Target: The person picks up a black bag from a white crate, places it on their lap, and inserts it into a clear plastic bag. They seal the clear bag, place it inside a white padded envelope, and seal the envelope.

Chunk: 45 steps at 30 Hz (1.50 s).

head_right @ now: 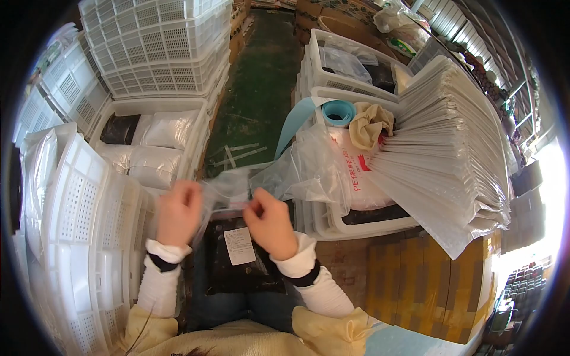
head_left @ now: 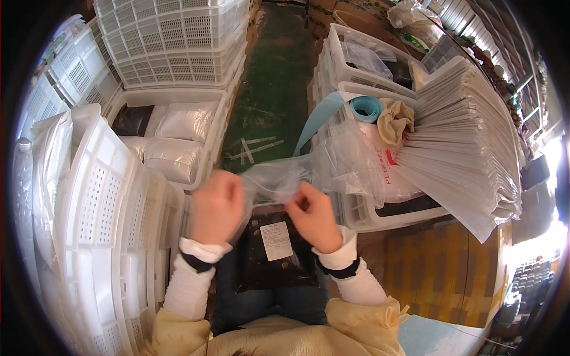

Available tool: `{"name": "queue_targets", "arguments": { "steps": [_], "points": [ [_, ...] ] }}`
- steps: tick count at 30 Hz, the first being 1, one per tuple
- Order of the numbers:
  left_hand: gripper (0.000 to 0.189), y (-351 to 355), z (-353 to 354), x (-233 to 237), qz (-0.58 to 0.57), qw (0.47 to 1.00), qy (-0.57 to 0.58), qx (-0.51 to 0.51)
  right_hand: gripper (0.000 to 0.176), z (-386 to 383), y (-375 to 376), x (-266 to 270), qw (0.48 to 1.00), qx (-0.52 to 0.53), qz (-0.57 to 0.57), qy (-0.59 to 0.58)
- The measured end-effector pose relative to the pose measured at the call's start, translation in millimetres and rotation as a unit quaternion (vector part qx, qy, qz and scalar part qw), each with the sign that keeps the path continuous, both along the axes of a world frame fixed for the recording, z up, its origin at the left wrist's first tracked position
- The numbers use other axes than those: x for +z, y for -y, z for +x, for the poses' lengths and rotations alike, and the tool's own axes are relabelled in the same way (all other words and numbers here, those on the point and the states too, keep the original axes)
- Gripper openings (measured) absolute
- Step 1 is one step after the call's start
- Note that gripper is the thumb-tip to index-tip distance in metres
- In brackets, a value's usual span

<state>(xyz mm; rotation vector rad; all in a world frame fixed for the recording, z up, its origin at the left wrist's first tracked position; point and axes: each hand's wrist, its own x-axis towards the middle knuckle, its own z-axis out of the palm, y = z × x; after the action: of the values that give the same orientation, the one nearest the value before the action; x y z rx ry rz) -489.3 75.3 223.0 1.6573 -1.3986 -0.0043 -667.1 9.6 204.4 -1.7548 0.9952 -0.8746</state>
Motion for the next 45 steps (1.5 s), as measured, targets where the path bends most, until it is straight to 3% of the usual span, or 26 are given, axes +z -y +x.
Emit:
{"name": "queue_targets", "arguments": {
  "steps": [2,4,5,8,11,14,17,20,21,23,26,29,32,33,36,38,40,42,44,45],
  "points": [
    [0.003,-1,24,9,-0.012,0.996,-0.059,0.060,0.016,-12,3,0,0.999,-0.027,-0.023,-0.034],
    [0.003,-3,16,14,-0.007,1.000,-0.024,0.016,0.014,-17,1,2,0.996,-0.057,-0.040,-0.055],
    [0.004,-3,10,16,-0.004,1.000,-0.006,-0.008,0.010,-10,0,3,0.995,-0.081,-0.056,0.007],
    [0.016,2,-5,17,0.015,0.998,0.049,-0.041,0.009,-1,7,12,0.987,-0.073,-0.145,-0.012],
    [0.026,24,-22,55,-0.101,0.990,0.095,-0.014,0.013,8,14,35,0.944,-0.029,-0.314,-0.092],
    [0.030,56,-9,73,-0.136,0.971,0.165,-0.111,0.021,25,18,63,0.898,0.008,-0.405,-0.171],
    [0.027,89,11,75,-0.073,0.967,0.158,-0.184,0.039,34,28,72,0.881,-0.009,-0.439,-0.173],
    [0.018,95,25,91,-0.082,0.979,0.137,-0.129,0.053,39,22,82,0.943,-0.042,-0.301,-0.135],
    [0.011,98,29,93,-0.133,0.979,0.129,-0.081,0.056,37,23,76,0.958,-0.031,-0.257,-0.123],
    [0.007,98,46,97,-0.118,0.986,0.111,-0.031,0.060,29,27,59,0.981,-0.007,-0.165,-0.100],
    [0.002,95,74,92,-0.128,0.989,0.075,0.018,0.053,11,25,59,0.991,0.037,-0.072,-0.108],
    [0.007,91,77,83,-0.090,0.993,0.056,0.042,0.040,-3,27,53,0.986,0.046,-0.102,-0.126],
    [0.008,87,73,61,-0.124,0.987,0.075,-0.063,0.030,-9,37,39,0.982,-0.014,-0.143,-0.123],
    [0.006,83,70,54,-0.078,0.988,0.076,-0.109,0.027,-8,37,39,0.980,-0.044,-0.158,-0.115],
    [0.008,61,67,38,0.076,0.996,0.013,-0.032,0.022,-10,17,50,0.988,-0.071,-0.133,-0.023],
    [0.018,53,80,2,0.043,0.993,-0.017,0.111,0.031,-29,-2,37,0.980,-0.056,-0.124,-0.143],
    [0.020,31,72,-27,0.035,0.984,-0.119,0.124,0.042,-49,-19,14,0.969,-0.031,-0.070,-0.234],
    [0.018,2,51,-41,0.113,0.932,-0.335,0.079,0.056,-67,-24,-28,0.955,-0.003,0.035,-0.296],
    [0.015,-27,38,-82,0.129,0.875,-0.464,0.041,0.071,-73,-24,-71,0.980,0.013,0.070,-0.186],
    [0.014,-44,28,-88,0.178,0.860,-0.476,0.047,0.079,-72,-24,-82,0.988,0.022,0.086,-0.129]
  ]
}}
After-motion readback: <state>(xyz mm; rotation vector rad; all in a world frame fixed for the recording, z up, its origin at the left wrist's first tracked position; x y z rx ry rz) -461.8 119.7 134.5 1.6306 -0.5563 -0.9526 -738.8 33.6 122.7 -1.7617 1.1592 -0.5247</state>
